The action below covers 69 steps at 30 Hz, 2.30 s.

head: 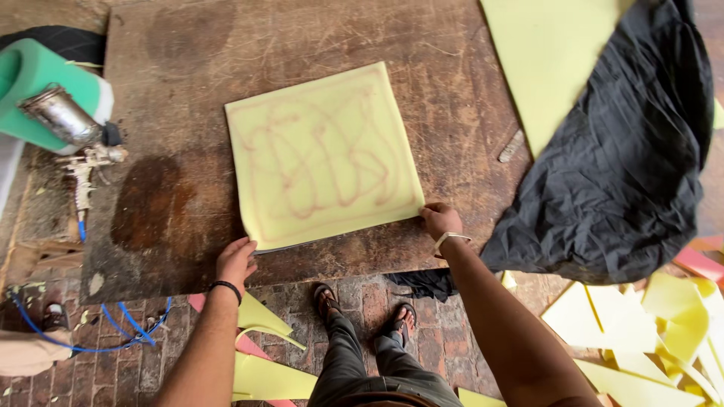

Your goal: The person uses a spray gun to apply adhesive to a light green foam sheet, then places a black fabric sheet over it and smooths it down. The person repeats the process on another foam sheet, covering it with black fabric.

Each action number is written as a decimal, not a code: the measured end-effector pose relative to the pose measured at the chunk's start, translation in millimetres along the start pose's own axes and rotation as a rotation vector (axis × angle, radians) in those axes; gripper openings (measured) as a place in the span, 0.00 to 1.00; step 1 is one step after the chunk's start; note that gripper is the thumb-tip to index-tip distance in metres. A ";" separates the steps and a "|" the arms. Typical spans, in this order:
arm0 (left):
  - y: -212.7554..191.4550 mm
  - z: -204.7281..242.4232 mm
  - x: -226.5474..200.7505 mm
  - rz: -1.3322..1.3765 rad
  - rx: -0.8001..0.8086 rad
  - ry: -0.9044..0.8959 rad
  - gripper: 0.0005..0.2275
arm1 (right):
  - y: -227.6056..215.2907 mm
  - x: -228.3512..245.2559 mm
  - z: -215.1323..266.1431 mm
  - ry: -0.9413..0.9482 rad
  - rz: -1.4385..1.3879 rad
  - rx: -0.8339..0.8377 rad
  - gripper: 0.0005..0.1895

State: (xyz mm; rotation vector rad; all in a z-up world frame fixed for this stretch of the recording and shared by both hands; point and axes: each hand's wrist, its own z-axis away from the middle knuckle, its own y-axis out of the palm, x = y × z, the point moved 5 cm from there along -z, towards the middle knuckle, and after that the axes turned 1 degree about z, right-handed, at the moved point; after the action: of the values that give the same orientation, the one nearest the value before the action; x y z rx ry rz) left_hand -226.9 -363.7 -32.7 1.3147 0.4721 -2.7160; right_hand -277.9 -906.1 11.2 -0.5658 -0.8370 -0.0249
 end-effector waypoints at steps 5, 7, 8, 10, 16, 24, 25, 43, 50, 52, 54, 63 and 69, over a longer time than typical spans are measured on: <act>6.9 6.2 -6.8 0.269 0.072 -0.054 0.11 | 6.4 8.3 -1.9 0.077 -0.597 0.012 0.07; -2.7 5.6 -13.5 0.303 0.060 0.037 0.11 | 10.5 13.9 0.8 0.048 -0.700 -0.021 0.07; -4.5 5.9 -15.4 0.321 0.056 0.081 0.11 | 7.8 15.5 3.2 0.006 -0.683 -0.043 0.08; -12.0 9.8 -16.6 0.392 0.066 0.161 0.12 | 3.3 12.9 14.5 -0.061 -0.692 -0.067 0.09; -40.8 37.1 18.3 0.365 -0.017 0.139 0.17 | -11.9 -48.5 76.5 -0.112 -0.693 -0.119 0.08; -37.7 17.7 64.2 0.331 -0.028 0.068 0.16 | 2.2 -104.6 76.0 -0.022 -0.503 -0.209 0.14; -39.6 17.1 67.1 0.320 -0.034 0.083 0.16 | -10.3 -106.4 79.3 -0.053 -0.431 -0.265 0.16; 140.1 159.7 -60.7 -0.201 0.388 0.643 0.07 | -129.2 -117.6 98.7 -0.243 -0.337 -0.526 0.08; 311.1 368.7 -72.2 -0.822 1.022 1.425 0.36 | -111.8 -152.9 231.5 -0.215 -0.891 0.124 0.06; 345.7 410.2 -55.1 -0.804 1.237 1.572 0.41 | -119.5 -169.1 262.2 -0.202 -0.744 0.110 0.05; 369.4 423.3 -35.5 -0.610 1.139 1.307 0.40 | -124.8 -181.0 279.9 -0.185 -0.891 -0.042 0.04; 351.8 346.4 30.6 -0.164 1.144 -0.065 0.28 | -49.1 -139.2 274.0 -0.232 -0.766 0.046 0.05; 287.2 324.2 -19.3 -0.310 1.197 0.177 0.28 | -28.3 -56.5 285.7 -0.366 0.024 0.535 0.15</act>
State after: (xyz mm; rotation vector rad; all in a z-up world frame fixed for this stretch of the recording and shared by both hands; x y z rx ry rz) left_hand -397.7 -738.3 103.2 1.7438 -1.2582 -3.1942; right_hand -521.5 -803.0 136.2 -0.0722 -1.1409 0.3249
